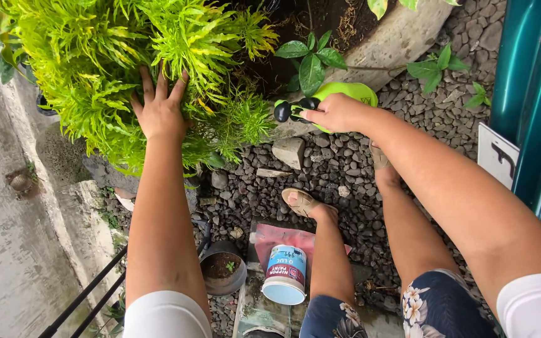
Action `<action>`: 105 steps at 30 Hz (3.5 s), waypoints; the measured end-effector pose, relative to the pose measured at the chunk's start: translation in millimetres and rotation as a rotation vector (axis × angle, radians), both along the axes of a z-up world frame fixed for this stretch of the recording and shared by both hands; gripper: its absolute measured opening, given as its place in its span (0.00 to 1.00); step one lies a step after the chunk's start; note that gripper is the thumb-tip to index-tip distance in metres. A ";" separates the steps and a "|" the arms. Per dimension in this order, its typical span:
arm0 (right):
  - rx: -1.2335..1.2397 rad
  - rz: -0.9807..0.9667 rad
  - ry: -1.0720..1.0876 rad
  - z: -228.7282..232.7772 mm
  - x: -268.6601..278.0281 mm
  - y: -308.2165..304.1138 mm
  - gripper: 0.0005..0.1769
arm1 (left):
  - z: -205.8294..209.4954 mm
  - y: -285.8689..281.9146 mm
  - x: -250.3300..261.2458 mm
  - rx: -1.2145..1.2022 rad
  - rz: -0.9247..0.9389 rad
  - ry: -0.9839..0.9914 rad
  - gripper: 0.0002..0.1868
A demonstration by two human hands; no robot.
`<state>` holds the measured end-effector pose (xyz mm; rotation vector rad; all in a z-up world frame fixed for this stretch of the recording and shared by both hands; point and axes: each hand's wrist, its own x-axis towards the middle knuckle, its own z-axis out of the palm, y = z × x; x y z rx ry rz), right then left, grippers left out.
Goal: Watering various potted plants using a manual pressure spray bottle.
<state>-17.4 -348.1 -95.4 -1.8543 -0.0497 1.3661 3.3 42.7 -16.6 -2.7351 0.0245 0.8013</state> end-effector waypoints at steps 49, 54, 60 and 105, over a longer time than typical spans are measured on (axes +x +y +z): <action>-0.236 0.031 -0.007 4.9 -33.2 -54.5 0.37 | 9.8 -43.2 -3.8 0.049 0.055 0.022 0.63; 0.045 -0.583 0.085 21.5 -57.8 -68.9 0.31 | -2.6 -58.1 -21.1 0.033 -0.050 -0.133 0.53; 0.221 -0.815 0.217 87.1 -41.4 -57.7 0.29 | 29.9 -115.6 -19.2 -0.040 -0.080 -0.103 0.51; 0.187 -0.583 0.167 476.1 -206.8 59.7 0.28 | 193.3 -61.7 -174.0 -1.498 0.876 -0.584 0.32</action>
